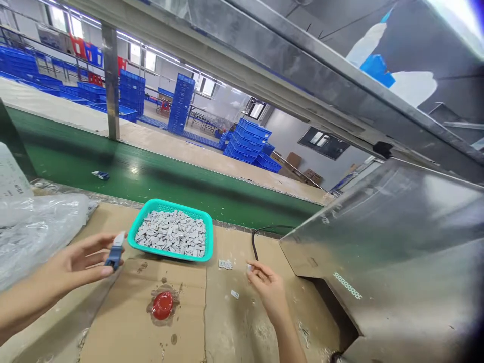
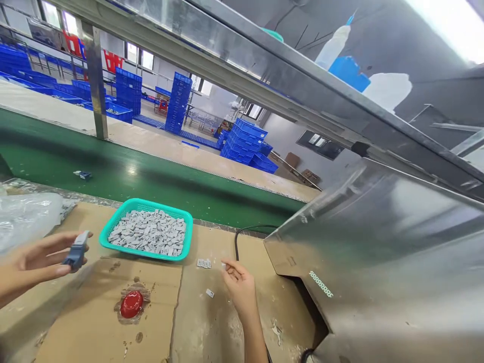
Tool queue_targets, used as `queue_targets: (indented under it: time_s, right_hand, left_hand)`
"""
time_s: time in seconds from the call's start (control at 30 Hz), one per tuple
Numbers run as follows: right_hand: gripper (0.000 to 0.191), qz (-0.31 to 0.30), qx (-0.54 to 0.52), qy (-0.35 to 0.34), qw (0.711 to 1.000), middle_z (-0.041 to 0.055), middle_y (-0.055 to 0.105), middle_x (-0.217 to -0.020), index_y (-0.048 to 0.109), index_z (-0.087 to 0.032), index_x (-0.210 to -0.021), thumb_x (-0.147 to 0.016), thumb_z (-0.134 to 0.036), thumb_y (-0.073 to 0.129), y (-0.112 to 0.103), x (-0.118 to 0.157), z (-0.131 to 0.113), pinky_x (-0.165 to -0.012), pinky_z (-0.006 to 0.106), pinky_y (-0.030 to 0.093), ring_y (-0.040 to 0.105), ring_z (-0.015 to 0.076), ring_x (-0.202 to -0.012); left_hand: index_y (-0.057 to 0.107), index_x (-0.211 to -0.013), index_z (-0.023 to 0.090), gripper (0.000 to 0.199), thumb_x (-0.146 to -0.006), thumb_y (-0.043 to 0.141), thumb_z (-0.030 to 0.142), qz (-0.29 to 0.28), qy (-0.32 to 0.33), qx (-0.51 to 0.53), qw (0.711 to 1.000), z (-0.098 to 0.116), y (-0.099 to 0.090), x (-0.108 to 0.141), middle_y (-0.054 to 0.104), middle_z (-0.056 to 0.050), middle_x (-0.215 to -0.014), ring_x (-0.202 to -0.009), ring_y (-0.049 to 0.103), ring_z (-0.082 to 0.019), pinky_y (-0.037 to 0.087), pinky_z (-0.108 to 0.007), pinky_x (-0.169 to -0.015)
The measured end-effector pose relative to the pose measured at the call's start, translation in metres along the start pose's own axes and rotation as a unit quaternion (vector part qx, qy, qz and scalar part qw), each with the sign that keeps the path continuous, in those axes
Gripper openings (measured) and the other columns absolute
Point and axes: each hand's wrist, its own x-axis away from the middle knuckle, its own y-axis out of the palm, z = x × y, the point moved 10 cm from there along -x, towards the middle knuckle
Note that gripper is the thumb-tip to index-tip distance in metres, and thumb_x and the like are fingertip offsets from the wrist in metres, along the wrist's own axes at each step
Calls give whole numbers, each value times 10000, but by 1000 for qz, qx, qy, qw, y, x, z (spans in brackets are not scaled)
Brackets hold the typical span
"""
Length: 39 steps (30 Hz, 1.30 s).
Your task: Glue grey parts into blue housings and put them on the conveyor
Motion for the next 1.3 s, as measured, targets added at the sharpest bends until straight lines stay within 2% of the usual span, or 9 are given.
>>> queue_targets:
  time_s: [0.17,0.33,0.53,0.63,0.7,0.9,1.0,1.2,1.3]
  right_hand:
    - [94,-14,149,-50,988,33,598,-629,658,-184,-674,-613,-210,591,16,-12,5,-546,280,397,517,165,-552]
    - [95,-18,224,-110,968,48,604,-696,629,-194,-661,-643,-227,542,26,-11,-1,-649,319,416,538,199,-658]
    - [142,-24,255,-136,957,66,619,-778,624,-176,-774,-694,-210,511,14,-5,-14,-641,322,445,562,198,-689]
    - [176,-2,255,-148,955,89,611,-821,588,-150,-859,-743,-211,470,18,-10,-35,-680,346,443,569,209,-747]
    - [183,-25,254,-166,953,83,604,-859,579,-155,-894,-768,-211,457,43,-14,-54,-710,336,437,563,202,-791]
    - [109,-209,269,-229,912,17,595,-894,606,-171,-828,-788,-226,521,169,-23,-88,-761,324,418,540,159,-830]
    - [245,-236,271,-236,903,2,580,-782,586,-132,-752,-855,-293,434,196,-31,-85,-760,340,419,548,149,-799]
    - [71,-172,198,-190,946,5,571,-695,617,-155,-742,-730,-209,573,173,-49,-85,-653,296,426,514,127,-627]
    - [154,-141,129,-139,972,39,574,-742,613,-165,-854,-736,-232,541,153,-31,-89,-611,289,443,534,153,-637]
  left_hand:
    - [320,-1165,295,651,-616,630,459,28,-20,22,999,-46,-17,-11,410,33,-1285,-1184,368,-168,356,-234,-961]
    - [359,-1154,252,720,-543,676,464,17,-14,15,1000,-40,-12,-9,507,-5,-1198,-1131,431,-201,439,-227,-872]
    - [415,-1089,309,638,-530,661,493,119,19,61,991,-24,-24,0,598,1,-1058,-960,552,-217,427,-340,-874]
    - [390,-1055,312,632,-519,675,486,98,9,102,990,-20,-16,2,639,-6,-990,-945,564,-220,429,-342,-860]
    - [388,-1031,304,619,-515,684,475,77,-4,110,991,-19,-11,3,653,-1,-954,-964,557,-210,428,-316,-852]
    - [414,-1073,254,656,-509,668,475,116,30,90,989,-10,-16,9,650,-19,-854,-800,599,-208,452,-321,-785]
    - [416,-1101,227,650,-542,660,453,103,40,108,988,-6,-16,12,617,-58,-972,-915,571,-223,432,-317,-840]
    - [383,-1135,209,534,-661,606,311,15,62,125,990,-2,0,11,572,-43,-956,-914,550,-175,395,-278,-861]
    - [417,-1055,230,413,-667,558,234,-13,61,191,980,-4,17,13,519,-5,-846,-857,528,-149,419,-250,-754]
